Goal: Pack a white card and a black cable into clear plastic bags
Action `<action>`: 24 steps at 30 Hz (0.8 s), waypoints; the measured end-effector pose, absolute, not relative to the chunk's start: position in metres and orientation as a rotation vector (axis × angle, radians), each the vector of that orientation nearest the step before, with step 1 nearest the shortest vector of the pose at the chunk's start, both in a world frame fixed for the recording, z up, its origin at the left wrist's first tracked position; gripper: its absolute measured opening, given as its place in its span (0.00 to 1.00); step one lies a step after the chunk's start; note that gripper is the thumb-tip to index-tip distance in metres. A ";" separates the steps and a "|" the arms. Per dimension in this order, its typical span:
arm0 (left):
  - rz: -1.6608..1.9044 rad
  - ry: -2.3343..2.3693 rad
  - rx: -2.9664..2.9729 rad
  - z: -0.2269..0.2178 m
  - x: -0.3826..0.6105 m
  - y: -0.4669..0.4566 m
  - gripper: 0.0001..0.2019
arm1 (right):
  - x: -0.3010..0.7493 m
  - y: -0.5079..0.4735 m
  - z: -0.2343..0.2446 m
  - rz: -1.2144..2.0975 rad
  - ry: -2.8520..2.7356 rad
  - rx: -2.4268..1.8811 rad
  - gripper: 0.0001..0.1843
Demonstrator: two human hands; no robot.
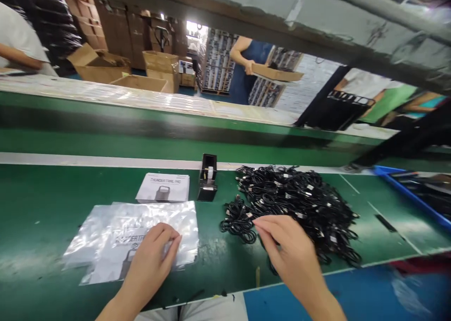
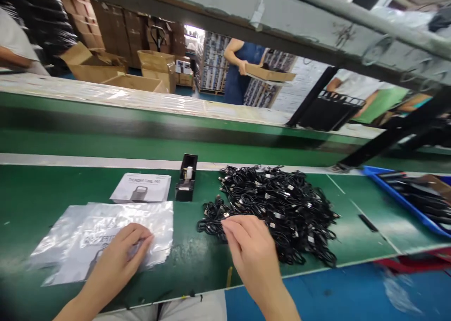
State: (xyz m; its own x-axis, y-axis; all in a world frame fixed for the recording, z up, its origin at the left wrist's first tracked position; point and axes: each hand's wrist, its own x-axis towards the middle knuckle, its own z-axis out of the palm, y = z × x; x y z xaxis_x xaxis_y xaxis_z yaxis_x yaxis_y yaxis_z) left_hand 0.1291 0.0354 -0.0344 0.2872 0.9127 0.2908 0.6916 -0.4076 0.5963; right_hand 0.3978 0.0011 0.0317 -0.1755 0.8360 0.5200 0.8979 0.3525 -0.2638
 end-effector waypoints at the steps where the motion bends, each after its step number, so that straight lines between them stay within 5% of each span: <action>1: 0.864 1.446 2.210 -0.035 0.129 0.036 0.07 | 0.399 0.003 0.024 -0.145 -2.069 -1.535 0.08; 7: 0.791 1.473 2.092 -0.033 0.129 0.036 0.09 | 0.395 0.032 -0.013 -0.221 -2.241 -1.638 0.09; 14: 0.765 1.499 1.949 -0.025 0.128 0.034 0.09 | 0.348 0.025 0.001 0.349 -1.859 -1.476 0.04; 24: 0.989 1.440 1.823 -0.032 0.124 0.031 0.07 | 0.302 0.032 0.003 0.503 -2.508 -1.498 0.06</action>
